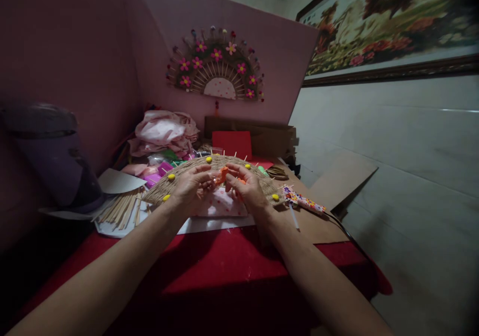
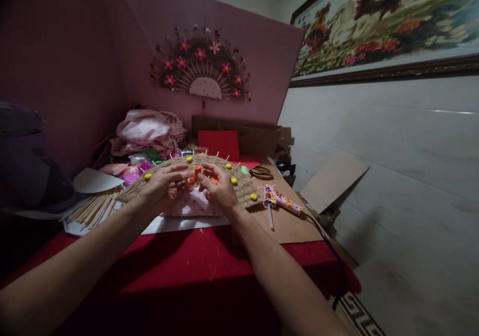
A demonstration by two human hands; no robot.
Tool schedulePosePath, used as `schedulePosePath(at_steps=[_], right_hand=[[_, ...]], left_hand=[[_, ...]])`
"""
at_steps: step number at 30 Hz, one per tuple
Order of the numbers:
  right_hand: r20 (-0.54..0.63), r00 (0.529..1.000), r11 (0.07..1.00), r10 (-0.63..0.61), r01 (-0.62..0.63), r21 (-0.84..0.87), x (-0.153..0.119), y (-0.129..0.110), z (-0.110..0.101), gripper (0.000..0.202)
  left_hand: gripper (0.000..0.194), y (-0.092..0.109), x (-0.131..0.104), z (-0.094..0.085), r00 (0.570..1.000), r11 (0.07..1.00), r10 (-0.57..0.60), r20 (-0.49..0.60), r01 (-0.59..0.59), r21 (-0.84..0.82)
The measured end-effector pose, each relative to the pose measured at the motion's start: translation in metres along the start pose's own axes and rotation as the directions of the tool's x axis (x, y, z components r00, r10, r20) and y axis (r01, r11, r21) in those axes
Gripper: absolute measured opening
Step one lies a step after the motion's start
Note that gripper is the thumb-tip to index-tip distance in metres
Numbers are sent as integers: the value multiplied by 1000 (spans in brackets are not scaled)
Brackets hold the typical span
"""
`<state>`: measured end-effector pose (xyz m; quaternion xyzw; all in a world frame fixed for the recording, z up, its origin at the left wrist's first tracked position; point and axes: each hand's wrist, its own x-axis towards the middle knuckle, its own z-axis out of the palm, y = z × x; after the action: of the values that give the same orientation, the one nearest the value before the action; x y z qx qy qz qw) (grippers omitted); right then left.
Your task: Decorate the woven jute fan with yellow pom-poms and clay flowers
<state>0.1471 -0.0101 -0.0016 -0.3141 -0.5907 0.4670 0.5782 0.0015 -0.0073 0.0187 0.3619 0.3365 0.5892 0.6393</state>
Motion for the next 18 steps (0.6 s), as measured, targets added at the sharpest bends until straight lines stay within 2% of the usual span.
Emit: schedulePosePath(at_steps=[5,9,11,13,18], right_hand=[[135,987,996,84,-84,-6,-2,-1,0,27],[198,958,942,207,-250,225,-3,-2,0,27],[227,942,908,248,-308,283,-3,0,0,28],[220,939,919,265,-315,237,-3,3,1,28],[89,968,956,235,-247,158,-2,2,5,14]], left_hand=[[38,3,2,-3,999,1000,-11,45,10,22],[33,6,-1,-4,986,999,25,168,-32,36],[32,6,-3,-4,979,998,28,202,-38,45],[31,5,-4,-3,980,997,31,196,-45,66],[32,0,-2,-3,984,979,118,131,-137,149]])
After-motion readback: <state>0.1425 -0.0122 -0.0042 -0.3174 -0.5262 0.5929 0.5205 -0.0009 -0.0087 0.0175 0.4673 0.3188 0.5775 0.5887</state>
